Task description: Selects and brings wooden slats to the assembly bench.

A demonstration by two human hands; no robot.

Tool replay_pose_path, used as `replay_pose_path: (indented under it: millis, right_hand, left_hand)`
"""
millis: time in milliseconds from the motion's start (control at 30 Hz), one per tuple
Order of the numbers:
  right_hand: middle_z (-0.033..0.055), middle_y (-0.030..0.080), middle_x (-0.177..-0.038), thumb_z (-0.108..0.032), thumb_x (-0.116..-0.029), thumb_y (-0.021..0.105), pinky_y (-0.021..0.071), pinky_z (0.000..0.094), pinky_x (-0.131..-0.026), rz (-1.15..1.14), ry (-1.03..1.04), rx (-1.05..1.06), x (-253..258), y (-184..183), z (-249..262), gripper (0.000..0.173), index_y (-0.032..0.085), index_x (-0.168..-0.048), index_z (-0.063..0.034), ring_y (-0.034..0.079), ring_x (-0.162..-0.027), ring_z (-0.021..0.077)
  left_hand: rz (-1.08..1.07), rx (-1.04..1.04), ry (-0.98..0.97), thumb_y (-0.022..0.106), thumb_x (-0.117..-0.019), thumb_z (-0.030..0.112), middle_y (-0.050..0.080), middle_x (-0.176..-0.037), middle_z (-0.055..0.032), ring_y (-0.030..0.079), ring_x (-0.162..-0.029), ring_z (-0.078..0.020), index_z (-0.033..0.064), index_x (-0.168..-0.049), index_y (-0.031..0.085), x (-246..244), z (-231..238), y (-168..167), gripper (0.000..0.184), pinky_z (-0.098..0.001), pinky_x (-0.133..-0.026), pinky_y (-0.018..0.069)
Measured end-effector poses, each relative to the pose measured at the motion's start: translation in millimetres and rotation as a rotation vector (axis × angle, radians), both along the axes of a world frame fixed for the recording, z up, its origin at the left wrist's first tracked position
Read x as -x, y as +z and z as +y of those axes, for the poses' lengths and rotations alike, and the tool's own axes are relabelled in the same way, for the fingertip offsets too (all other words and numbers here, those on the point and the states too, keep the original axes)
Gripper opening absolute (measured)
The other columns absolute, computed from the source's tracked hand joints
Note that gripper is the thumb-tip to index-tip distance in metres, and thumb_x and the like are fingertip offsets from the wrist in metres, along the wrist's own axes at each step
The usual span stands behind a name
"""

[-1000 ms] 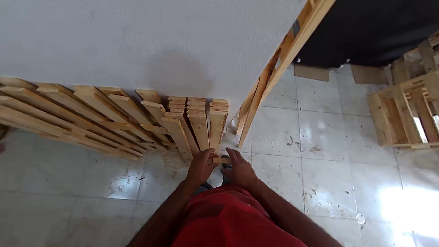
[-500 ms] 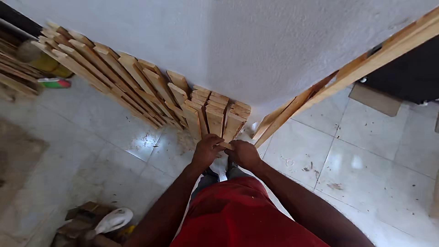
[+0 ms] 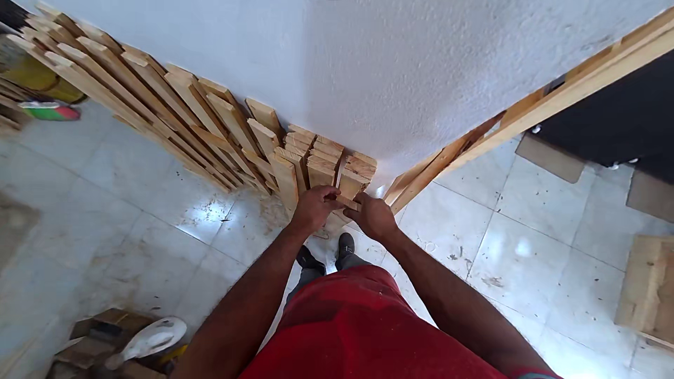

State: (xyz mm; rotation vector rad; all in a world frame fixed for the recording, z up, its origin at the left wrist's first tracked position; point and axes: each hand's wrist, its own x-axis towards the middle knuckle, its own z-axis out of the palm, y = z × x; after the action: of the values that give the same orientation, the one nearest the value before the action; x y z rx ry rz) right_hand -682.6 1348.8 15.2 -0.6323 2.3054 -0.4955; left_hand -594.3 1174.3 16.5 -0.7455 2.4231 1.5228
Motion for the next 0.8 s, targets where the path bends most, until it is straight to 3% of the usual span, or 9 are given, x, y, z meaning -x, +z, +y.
replay_pose_path:
  millis: [233,533,700,800]
  right_hand:
    - [0.0112,0.072,-0.091,-0.053,-0.0945,0.067,0.0569,0.0583,-0.074,0.024,0.015,-0.042,-6.3,-7.6,1.9,0.044,0.067,-0.118,-0.0158,0.072,-0.088,0.0333]
    - [0.0126,0.072,-0.092,-0.053,-0.0966,0.064,0.0561,0.06,-0.074,0.039,0.006,-0.061,-0.7,-6.5,-6.0,0.043,0.067,-0.118,-0.0166,0.071,-0.089,0.0355]
    - [0.0168,0.073,-0.099,-0.053,-0.0977,0.062,0.0556,0.064,-0.077,0.062,-0.048,-0.034,12.5,-12.1,-8.1,0.049,0.065,-0.128,-0.0152,0.071,-0.093,0.0397]
    - [0.0165,0.074,-0.105,-0.052,-0.0988,0.061,0.0559,0.0634,-0.081,0.061,-0.068,-0.037,15.8,-18.5,-8.7,0.053,0.061,-0.139,-0.0176,0.071,-0.097,0.0391]
  left_hand:
    - [-0.022,-0.025,0.056,0.068,-0.1003,0.023,0.075,-0.113,-0.0009,0.071,-0.104,-0.0099,0.014,-0.119,0.073,-10.0,1.0,-4.8,0.021,-0.0367,-0.097,0.0574]
    - [-0.115,0.006,0.191,0.062,-0.1037,0.021,0.074,-0.11,-0.0053,0.071,-0.102,-0.0152,0.0102,-0.118,0.072,-57.9,-22.6,-29.1,0.02,-0.0413,-0.097,0.0571]
    - [-0.185,0.06,0.153,0.059,-0.1055,0.026,0.074,-0.111,-0.0066,0.071,-0.103,-0.019,0.0115,-0.121,0.071,-65.9,-26.6,-30.7,0.025,-0.0476,-0.097,0.056]
    - [-0.196,0.059,0.129,0.059,-0.1055,0.027,0.074,-0.111,-0.0057,0.071,-0.103,-0.0177,0.0116,-0.121,0.071,-66.8,-23.5,-33.3,0.025,-0.0458,-0.097,0.0561]
